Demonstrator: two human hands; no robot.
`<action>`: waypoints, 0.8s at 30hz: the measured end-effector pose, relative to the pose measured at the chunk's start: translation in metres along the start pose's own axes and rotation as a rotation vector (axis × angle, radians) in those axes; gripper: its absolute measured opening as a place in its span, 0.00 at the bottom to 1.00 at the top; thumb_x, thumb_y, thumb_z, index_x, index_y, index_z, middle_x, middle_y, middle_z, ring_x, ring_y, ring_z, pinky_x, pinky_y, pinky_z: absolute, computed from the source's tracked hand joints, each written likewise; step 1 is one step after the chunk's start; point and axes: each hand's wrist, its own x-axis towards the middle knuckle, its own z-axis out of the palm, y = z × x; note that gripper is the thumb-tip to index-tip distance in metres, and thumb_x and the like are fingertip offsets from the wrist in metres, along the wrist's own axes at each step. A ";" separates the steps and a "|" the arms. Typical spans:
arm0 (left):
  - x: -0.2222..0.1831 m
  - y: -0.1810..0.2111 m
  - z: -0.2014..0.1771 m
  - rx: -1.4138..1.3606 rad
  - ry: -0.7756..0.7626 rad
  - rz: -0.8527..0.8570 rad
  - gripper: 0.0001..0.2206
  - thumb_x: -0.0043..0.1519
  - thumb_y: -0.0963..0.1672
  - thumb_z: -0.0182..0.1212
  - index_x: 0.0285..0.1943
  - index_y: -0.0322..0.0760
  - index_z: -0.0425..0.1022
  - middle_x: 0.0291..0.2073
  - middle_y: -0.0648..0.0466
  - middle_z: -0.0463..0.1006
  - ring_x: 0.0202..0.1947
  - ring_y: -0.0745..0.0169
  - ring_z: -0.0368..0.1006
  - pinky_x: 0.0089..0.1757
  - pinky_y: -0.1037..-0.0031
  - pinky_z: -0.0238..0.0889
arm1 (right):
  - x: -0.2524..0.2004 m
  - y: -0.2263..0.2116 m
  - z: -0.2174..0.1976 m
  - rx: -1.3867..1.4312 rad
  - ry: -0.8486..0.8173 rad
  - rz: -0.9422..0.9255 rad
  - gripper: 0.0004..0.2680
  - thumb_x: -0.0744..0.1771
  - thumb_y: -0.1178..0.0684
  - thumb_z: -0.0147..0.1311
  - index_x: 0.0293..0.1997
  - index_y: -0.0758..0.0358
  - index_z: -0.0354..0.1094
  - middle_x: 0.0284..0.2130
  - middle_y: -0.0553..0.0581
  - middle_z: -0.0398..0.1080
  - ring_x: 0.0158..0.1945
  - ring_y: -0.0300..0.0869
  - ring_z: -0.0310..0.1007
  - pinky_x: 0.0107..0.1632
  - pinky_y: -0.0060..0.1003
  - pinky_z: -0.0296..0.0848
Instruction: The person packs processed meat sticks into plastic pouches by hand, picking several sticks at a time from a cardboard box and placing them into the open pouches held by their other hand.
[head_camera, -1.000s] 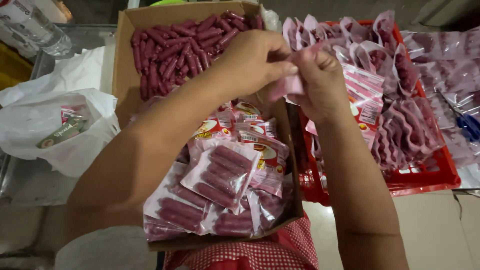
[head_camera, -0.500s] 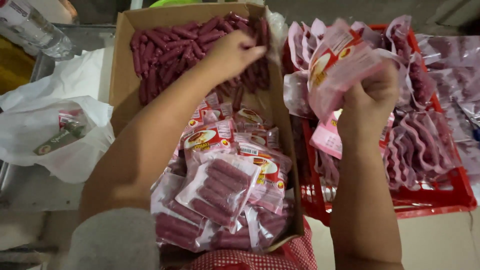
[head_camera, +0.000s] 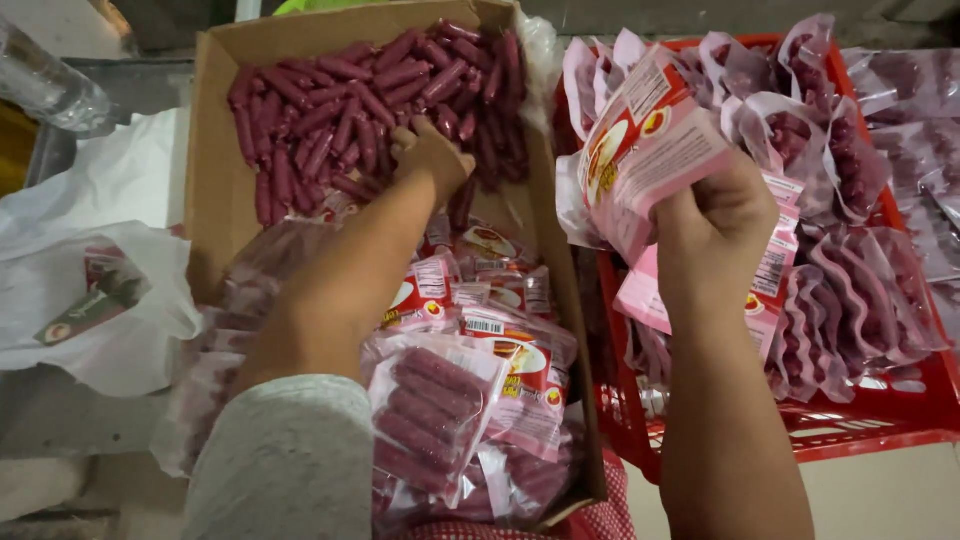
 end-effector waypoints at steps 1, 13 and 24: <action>-0.004 0.001 -0.002 0.001 -0.003 0.001 0.41 0.60 0.48 0.69 0.76 0.37 0.41 0.67 0.38 0.50 0.69 0.37 0.52 0.59 0.40 0.61 | 0.000 0.003 -0.001 -0.003 0.002 0.002 0.09 0.70 0.68 0.52 0.31 0.65 0.69 0.17 0.59 0.66 0.16 0.38 0.63 0.22 0.32 0.68; -0.034 0.007 -0.025 0.105 -0.048 0.055 0.34 0.64 0.46 0.53 0.78 0.38 0.42 0.72 0.35 0.46 0.70 0.33 0.52 0.58 0.38 0.59 | -0.013 0.004 0.017 0.090 -0.197 -0.071 0.17 0.69 0.71 0.45 0.65 0.64 0.56 0.33 0.60 0.73 0.32 0.36 0.70 0.35 0.29 0.71; 0.008 -0.013 -0.001 -0.035 0.080 0.073 0.15 0.66 0.45 0.56 0.62 0.46 0.65 0.67 0.48 0.55 0.61 0.36 0.63 0.56 0.46 0.65 | -0.015 -0.004 0.029 0.164 -0.175 -0.006 0.04 0.69 0.65 0.52 0.44 0.67 0.73 0.24 0.56 0.68 0.22 0.34 0.64 0.25 0.29 0.67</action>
